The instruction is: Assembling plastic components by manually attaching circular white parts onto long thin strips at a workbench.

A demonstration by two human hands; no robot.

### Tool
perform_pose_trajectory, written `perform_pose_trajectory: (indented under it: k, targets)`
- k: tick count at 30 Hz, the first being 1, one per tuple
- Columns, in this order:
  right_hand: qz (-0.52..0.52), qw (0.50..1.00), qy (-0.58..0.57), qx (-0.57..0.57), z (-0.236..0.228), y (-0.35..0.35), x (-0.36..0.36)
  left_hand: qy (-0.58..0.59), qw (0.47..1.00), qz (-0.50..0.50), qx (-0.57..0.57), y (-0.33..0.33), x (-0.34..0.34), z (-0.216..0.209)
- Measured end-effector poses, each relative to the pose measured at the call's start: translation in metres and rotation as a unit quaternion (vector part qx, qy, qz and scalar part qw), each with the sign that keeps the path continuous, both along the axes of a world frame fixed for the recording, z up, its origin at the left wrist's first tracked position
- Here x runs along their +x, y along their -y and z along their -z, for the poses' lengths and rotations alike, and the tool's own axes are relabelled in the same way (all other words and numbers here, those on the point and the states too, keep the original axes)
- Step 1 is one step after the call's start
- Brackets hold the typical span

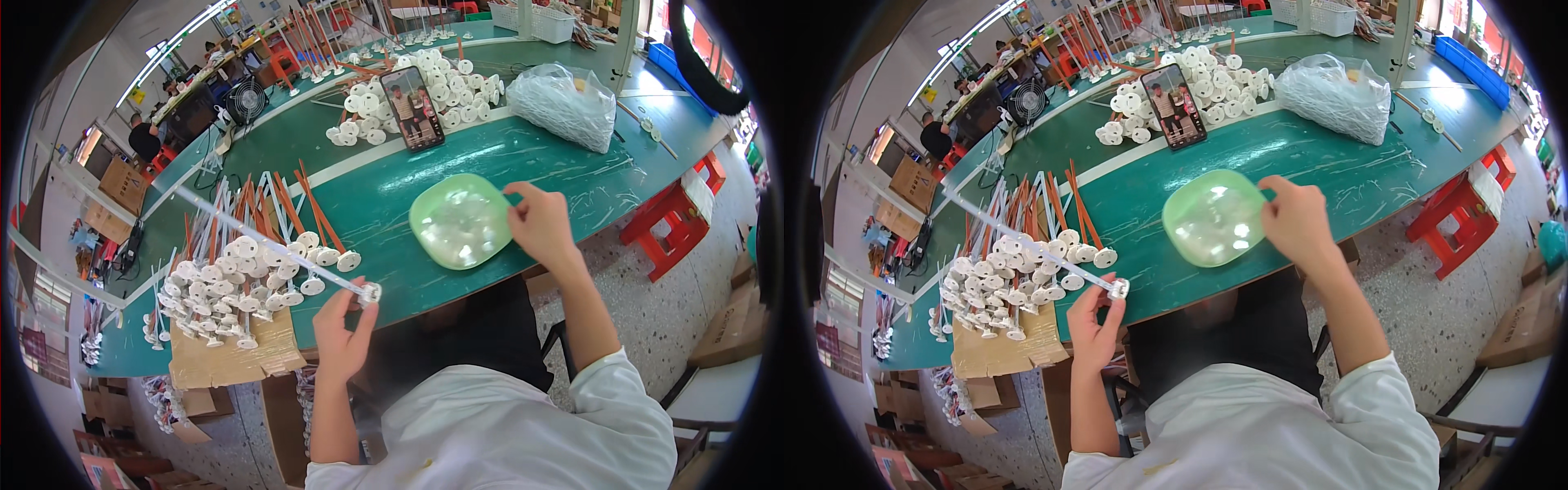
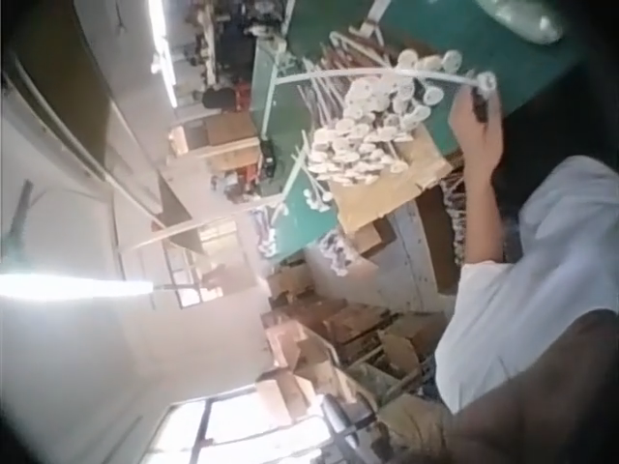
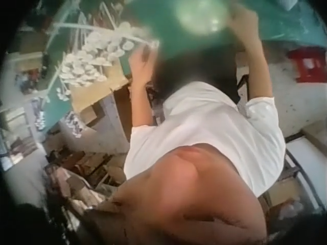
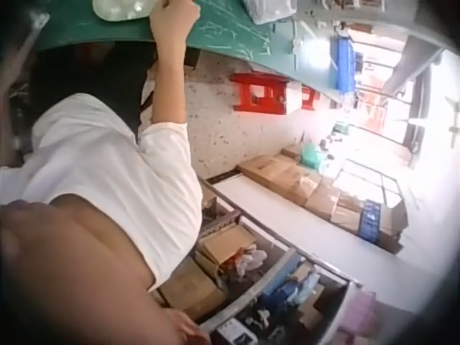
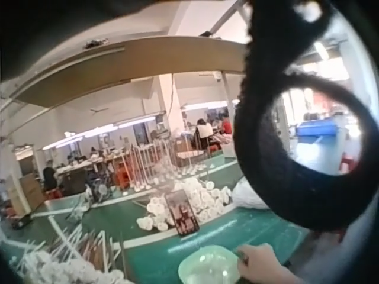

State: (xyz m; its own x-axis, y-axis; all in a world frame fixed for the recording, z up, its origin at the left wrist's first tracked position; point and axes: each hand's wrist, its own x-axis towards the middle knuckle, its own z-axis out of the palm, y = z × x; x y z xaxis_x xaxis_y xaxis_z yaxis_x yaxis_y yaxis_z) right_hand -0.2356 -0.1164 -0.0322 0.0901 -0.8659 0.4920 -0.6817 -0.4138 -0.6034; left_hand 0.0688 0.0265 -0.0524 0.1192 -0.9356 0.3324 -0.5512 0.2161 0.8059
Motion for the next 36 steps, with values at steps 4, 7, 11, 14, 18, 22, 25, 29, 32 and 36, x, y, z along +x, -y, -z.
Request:
perform_pose_trajectory:
  k: [4,7,11,14,18,22,25,29,32,36]
  targets:
    - [0.046,0.998,-0.029,0.001,-0.005,0.012,-0.032,0.035,0.999,0.031,-0.012,0.013,-0.014,-0.009]
    - [0.104,0.989,-0.068,-0.08,-0.021,0.002,-0.018,0.042,0.997,0.051,-0.041,0.018,-0.019,-0.01]
    - [-0.139,0.98,0.138,-0.047,-0.047,-0.048,0.073,0.164,0.978,0.095,-0.086,0.012,-0.018,-0.014]
    - [-0.33,0.882,0.294,0.164,-0.04,-0.056,0.112,0.242,0.956,0.155,-0.055,0.015,-0.034,-0.033]
    - [-0.343,0.862,0.206,0.31,-0.056,-0.016,0.169,0.275,0.952,0.075,-0.112,0.004,-0.009,-0.045]
    - [-0.195,0.951,-0.028,0.237,-0.057,0.067,0.233,0.26,0.937,-0.055,-0.226,0.007,0.03,-0.02]
    - [-0.176,0.943,-0.139,0.247,-0.051,0.07,0.276,0.352,0.867,-0.21,-0.284,0.017,0.045,-0.003]
    - [-0.207,0.921,-0.209,0.254,-0.041,0.058,0.317,0.391,0.886,-0.188,-0.163,0.018,0.044,-0.009]
    - [-0.172,0.931,-0.199,0.254,-0.036,0.069,0.316,0.407,0.888,-0.183,-0.112,0.024,0.04,-0.011]
    - [-0.152,0.935,-0.195,0.255,-0.035,0.076,0.304,0.392,0.888,-0.206,-0.125,0.02,0.045,-0.01]
